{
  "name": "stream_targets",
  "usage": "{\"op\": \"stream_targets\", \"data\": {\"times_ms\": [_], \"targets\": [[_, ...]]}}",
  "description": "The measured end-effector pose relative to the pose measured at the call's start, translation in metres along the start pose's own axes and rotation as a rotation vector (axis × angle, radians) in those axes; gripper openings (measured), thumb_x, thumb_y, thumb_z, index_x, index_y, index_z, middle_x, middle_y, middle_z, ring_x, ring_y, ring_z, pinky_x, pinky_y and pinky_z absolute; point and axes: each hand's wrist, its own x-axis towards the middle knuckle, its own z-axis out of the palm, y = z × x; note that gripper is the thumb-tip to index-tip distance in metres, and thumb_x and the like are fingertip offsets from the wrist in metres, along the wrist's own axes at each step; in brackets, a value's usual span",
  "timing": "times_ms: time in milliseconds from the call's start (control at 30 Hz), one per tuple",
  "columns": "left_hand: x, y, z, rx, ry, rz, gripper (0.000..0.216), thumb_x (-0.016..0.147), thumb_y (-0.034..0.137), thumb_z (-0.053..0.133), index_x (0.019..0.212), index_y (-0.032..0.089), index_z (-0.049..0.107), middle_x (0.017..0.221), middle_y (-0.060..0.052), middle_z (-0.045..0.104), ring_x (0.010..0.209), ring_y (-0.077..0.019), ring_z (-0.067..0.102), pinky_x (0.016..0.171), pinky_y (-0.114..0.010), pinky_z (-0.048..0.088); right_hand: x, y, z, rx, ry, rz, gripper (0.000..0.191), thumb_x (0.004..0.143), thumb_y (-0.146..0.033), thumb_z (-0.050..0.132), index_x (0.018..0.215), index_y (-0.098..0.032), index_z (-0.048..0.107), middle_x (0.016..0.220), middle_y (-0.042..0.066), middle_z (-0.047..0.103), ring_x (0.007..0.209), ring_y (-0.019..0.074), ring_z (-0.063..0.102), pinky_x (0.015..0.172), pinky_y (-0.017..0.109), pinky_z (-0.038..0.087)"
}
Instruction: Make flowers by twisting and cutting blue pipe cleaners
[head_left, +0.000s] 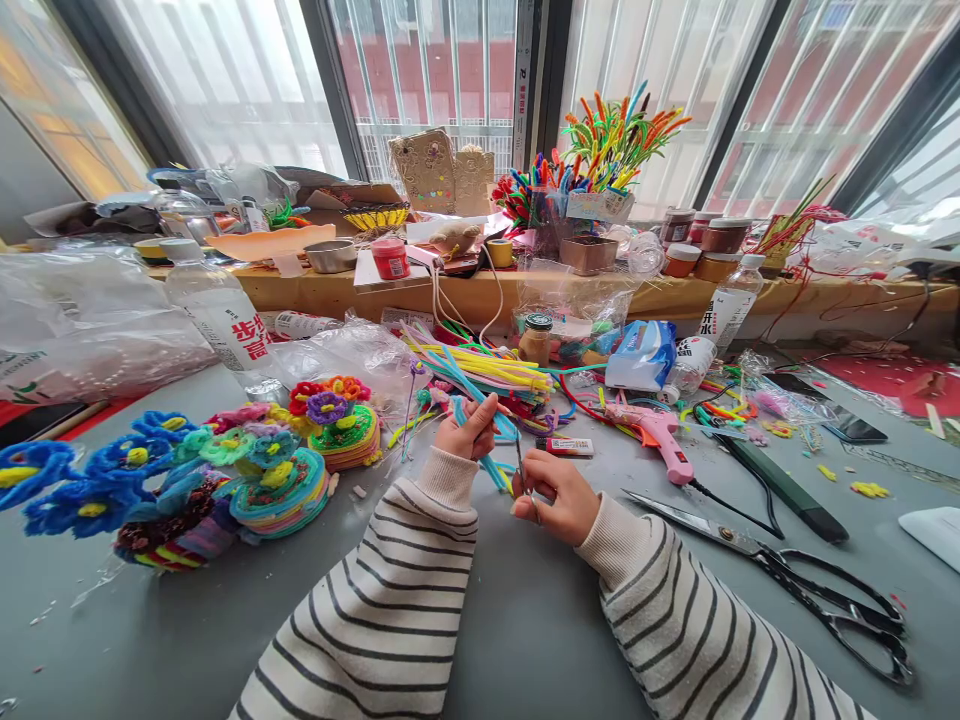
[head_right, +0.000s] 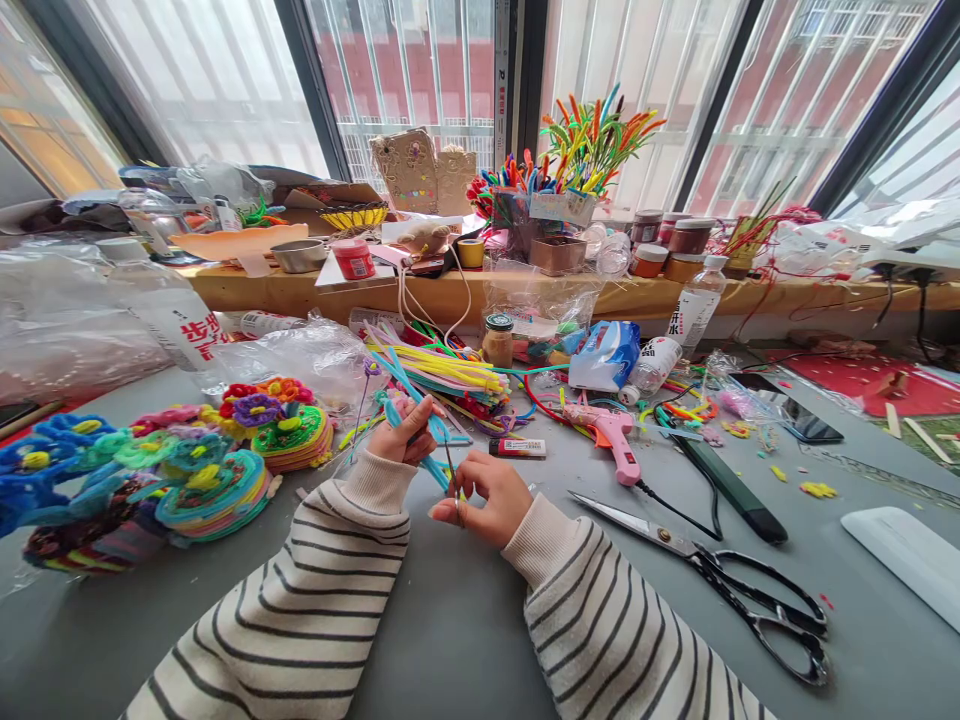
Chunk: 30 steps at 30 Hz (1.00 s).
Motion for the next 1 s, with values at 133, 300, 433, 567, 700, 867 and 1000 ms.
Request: {"op": "stream_targets", "data": {"times_ms": [133, 300, 433, 567, 700, 867, 1000], "targets": [[0.0001, 0.0009, 0.0011, -0.009, -0.034, -0.040, 0.031, 0.048, 0.041, 0.063, 0.052, 0.012, 0.052, 0.028, 0.009, 0.032, 0.021, 0.0014, 0.020, 0.028, -0.016, 0.007, 0.0006, -0.0014, -0.0013, 0.179, -0.137, -0.023, 0.058, 0.061, -0.068, 0.027, 0.059, -0.014, 0.048, 0.060, 0.000, 0.038, 0.051, 0.0084, 0.033, 0.047, 0.022, 0.027], [0.0026, -0.0017, -0.0010, -0.001, -0.059, -0.076, 0.033, 0.046, 0.042, 0.063, 0.051, 0.012, 0.051, 0.030, 0.008, 0.037, 0.021, 0.0013, 0.021, 0.027, -0.016, 0.007, 0.0024, -0.0019, -0.0043, 0.437, -0.195, -0.020, 0.058, 0.059, -0.069, 0.031, 0.053, -0.013, 0.046, 0.054, -0.001, 0.038, 0.046, 0.0070, 0.032, 0.043, 0.022, 0.024], [0.0018, -0.0011, -0.0006, 0.013, -0.019, -0.048, 0.031, 0.050, 0.042, 0.061, 0.052, 0.012, 0.052, 0.034, 0.007, 0.040, 0.022, 0.0019, 0.023, 0.028, -0.016, 0.009, 0.0025, -0.0003, -0.0052, 0.538, -0.137, 0.021, 0.055, 0.060, -0.066, 0.036, 0.047, -0.013, 0.046, 0.045, -0.004, 0.032, 0.039, 0.0053, 0.026, 0.040, 0.021, 0.020], [0.0009, 0.0003, -0.0005, 0.030, -0.003, -0.007, 0.030, 0.053, 0.041, 0.059, 0.053, 0.013, 0.052, 0.037, 0.006, 0.042, 0.023, 0.0028, 0.022, 0.028, -0.016, 0.010, 0.0024, 0.0010, -0.0054, 0.546, -0.087, 0.044, 0.052, 0.061, -0.062, 0.040, 0.044, -0.013, 0.046, 0.044, -0.003, 0.034, 0.038, 0.0049, 0.027, 0.039, 0.021, 0.020], [0.0014, -0.0003, -0.0013, 0.031, -0.004, 0.011, 0.029, 0.054, 0.041, 0.059, 0.054, 0.013, 0.052, 0.031, 0.008, 0.036, 0.023, 0.0022, 0.020, 0.029, -0.016, 0.010, 0.0033, 0.0012, -0.0059, 0.526, -0.089, 0.073, 0.051, 0.060, -0.061, 0.043, 0.044, -0.013, 0.047, 0.045, -0.003, 0.037, 0.039, 0.0052, 0.028, 0.039, 0.021, 0.020], [0.0023, -0.0010, -0.0014, 0.018, 0.038, 0.027, 0.029, 0.052, 0.039, 0.061, 0.058, 0.012, 0.053, 0.027, 0.010, 0.029, 0.023, 0.0010, 0.019, 0.029, -0.016, 0.010, 0.0035, 0.0031, -0.0053, 0.498, -0.052, 0.135, 0.048, 0.061, -0.059, 0.044, 0.045, -0.013, 0.047, 0.044, -0.003, 0.036, 0.039, 0.0049, 0.028, 0.039, 0.021, 0.019], [0.0028, -0.0007, -0.0013, 0.030, 0.067, -0.010, 0.034, 0.045, 0.040, 0.065, 0.056, 0.011, 0.053, 0.027, 0.009, 0.032, 0.023, 0.0008, 0.021, 0.029, -0.016, 0.009, 0.0030, 0.0046, -0.0038, 0.565, -0.085, 0.188, 0.054, 0.057, -0.066, 0.039, 0.045, -0.013, 0.044, 0.042, -0.005, 0.032, 0.035, 0.0035, 0.023, 0.036, 0.021, 0.015]]}}
